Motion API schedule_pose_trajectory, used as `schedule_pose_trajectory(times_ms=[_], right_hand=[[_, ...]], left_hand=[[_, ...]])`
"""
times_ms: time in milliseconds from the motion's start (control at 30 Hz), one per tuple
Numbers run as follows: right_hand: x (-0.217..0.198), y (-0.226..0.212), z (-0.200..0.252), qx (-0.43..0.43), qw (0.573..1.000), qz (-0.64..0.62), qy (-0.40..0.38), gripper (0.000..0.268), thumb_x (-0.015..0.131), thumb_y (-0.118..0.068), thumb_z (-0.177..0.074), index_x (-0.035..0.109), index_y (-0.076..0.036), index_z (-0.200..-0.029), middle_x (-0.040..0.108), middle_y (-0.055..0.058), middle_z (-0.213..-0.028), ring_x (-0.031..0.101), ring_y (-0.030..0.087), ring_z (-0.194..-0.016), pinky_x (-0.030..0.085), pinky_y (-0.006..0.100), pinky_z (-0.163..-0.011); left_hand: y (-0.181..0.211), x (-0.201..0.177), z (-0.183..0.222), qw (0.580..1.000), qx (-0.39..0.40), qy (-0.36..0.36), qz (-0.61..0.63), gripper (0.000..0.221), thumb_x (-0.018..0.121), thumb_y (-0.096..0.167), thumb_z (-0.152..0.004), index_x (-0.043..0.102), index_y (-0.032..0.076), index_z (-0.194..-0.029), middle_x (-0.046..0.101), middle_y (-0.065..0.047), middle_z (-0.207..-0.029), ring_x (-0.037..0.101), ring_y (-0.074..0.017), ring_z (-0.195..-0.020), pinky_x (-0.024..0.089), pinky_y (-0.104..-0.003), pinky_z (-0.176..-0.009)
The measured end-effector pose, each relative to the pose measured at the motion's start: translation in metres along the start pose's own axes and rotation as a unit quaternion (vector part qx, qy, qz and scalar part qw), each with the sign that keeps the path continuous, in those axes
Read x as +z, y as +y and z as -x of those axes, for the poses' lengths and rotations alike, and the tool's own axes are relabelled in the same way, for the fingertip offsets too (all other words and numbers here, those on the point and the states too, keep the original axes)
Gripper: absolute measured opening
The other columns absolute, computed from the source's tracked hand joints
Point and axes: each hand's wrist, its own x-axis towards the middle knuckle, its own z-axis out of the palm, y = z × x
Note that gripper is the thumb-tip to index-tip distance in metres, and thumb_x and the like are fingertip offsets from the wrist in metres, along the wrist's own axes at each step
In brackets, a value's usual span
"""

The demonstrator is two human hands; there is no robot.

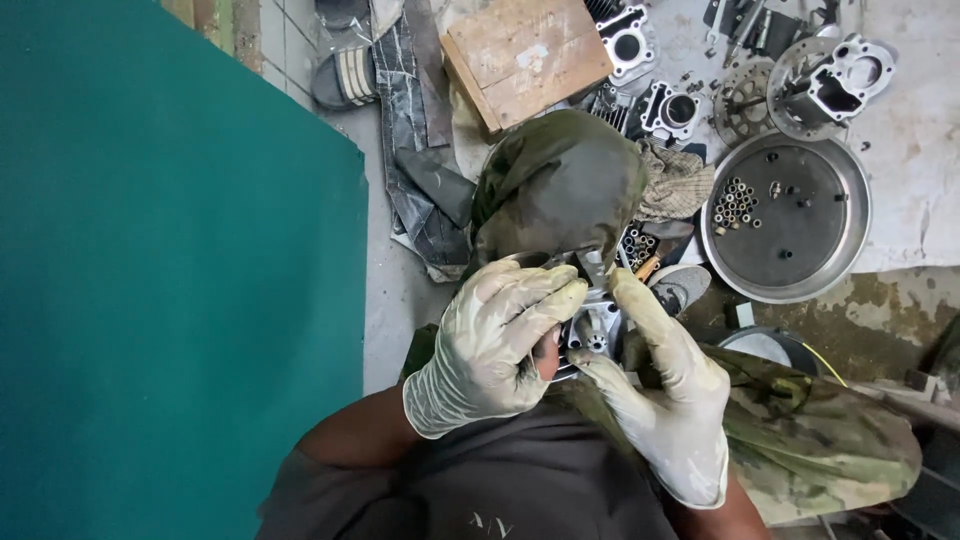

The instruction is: The person sits on the floor and cleans a metal engine cylinder head using a cloth and a small brush. They wipe the exterior and interior surfaces, then use the brush to clean small holes before wiping again.

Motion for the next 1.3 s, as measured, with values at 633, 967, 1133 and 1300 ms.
schedule_pose_trajectory(times_ms=[633, 967, 1133, 1300], right_hand=[[-0.022, 0.006, -0.006, -0.083, 0.982, 0.126, -0.11, 0.052, 0.073, -0.026, -0.094, 0.06, -0.016, -0.143, 0.071, 0.005, -0.115, 0.074, 0.019, -0.095, 0.058, 0.03, -0.079], [-0.018, -0.008, -0.012, -0.091, 0.995, 0.017, -0.025, 0.047, 0.077, -0.01, -0.091, 0.06, 0.0, -0.134, 0.068, 0.019, -0.134, 0.07, 0.022, -0.101, 0.06, 0.027, -0.093], [-0.037, 0.0, -0.01, -0.133, 0.985, 0.074, -0.079, 0.044, 0.066, -0.01, -0.099, 0.056, -0.005, -0.142, 0.062, 0.019, -0.141, 0.069, 0.025, -0.119, 0.059, 0.029, -0.098], [-0.039, 0.001, -0.011, -0.117, 0.971, 0.153, -0.141, 0.05, 0.071, -0.022, -0.094, 0.06, -0.016, -0.143, 0.061, 0.012, -0.134, 0.072, 0.019, -0.11, 0.06, 0.029, -0.09]], left_hand=[[-0.002, -0.002, -0.004, 1.0, 0.003, 0.005, 0.009, 0.033, 0.057, 0.006, -0.091, 0.069, 0.0, -0.121, 0.07, -0.016, -0.126, 0.068, -0.0335, -0.109, 0.059, -0.051, -0.101], [-0.001, -0.001, -0.002, 1.0, 0.003, 0.0, 0.001, 0.036, 0.061, 0.005, -0.089, 0.068, 0.004, -0.125, 0.071, -0.014, -0.124, 0.067, -0.0332, -0.111, 0.059, -0.053, -0.102], [-0.002, 0.0, -0.002, 1.0, 0.005, 0.015, 0.015, 0.038, 0.063, 0.002, -0.087, 0.069, 0.002, -0.125, 0.07, -0.017, -0.125, 0.068, -0.0327, -0.111, 0.061, -0.053, -0.102], [-0.003, 0.001, 0.001, 1.0, 0.0, -0.001, 0.01, 0.046, 0.062, 0.002, -0.086, 0.066, 0.005, -0.131, 0.07, -0.014, -0.13, 0.068, -0.0314, -0.115, 0.058, -0.052, -0.106]])
